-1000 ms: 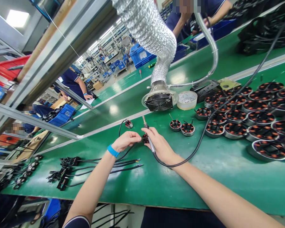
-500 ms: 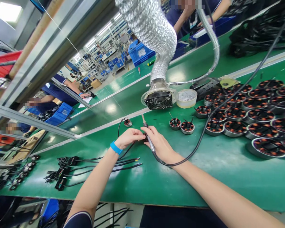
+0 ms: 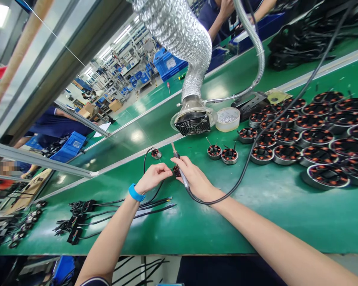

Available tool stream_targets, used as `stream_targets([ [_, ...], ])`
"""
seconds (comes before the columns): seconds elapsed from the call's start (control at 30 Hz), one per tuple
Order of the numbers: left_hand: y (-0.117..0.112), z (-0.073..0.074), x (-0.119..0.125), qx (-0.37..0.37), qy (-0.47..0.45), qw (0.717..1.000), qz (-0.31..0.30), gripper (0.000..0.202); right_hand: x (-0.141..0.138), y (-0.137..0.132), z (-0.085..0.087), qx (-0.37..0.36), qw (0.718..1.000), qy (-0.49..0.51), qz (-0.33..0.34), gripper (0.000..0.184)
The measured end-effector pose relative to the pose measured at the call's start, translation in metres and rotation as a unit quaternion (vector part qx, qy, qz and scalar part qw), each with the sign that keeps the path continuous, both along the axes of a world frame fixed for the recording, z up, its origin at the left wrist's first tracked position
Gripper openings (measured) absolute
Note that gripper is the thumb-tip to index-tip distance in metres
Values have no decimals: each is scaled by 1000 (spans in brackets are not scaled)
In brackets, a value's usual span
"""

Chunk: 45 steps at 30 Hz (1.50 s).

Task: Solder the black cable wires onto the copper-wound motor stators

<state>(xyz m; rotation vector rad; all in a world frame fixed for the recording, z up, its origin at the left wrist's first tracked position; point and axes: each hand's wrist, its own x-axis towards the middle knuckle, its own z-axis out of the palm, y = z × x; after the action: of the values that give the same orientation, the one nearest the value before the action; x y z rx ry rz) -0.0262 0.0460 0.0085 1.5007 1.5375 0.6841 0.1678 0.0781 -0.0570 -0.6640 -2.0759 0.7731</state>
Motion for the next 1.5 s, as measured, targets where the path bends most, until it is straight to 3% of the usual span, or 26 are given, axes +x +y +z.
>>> stream_targets([
  [0.2,-2,-11,3,-27,-65,995,77,40,0,0,0,5,1000,-3,-4,60],
  [0.3,-1,-9,-2,-26,-44,998,41,34,0,0,-1,6,1000,-11,-1,61],
  [0.47,1,0,-8,27,69,997,-36,23,-2,1,-4,9,1000,-5,3,63],
  [0.73,4,-7,-2,-10,-36,999,8,31,0,3,-7,-2,1000,-1,-3,62],
  [0.9,5,0,-3,23,28,996,-77,32,0,3,-5,3,1000,4,0,63],
  [1.13,6,-13,-2,-24,-50,996,76,33,0,2,-3,5,1000,2,-5,63],
  [1.5,12,-5,4,-57,-122,990,44,30,2,3,-1,-3,1000,4,-4,63],
])
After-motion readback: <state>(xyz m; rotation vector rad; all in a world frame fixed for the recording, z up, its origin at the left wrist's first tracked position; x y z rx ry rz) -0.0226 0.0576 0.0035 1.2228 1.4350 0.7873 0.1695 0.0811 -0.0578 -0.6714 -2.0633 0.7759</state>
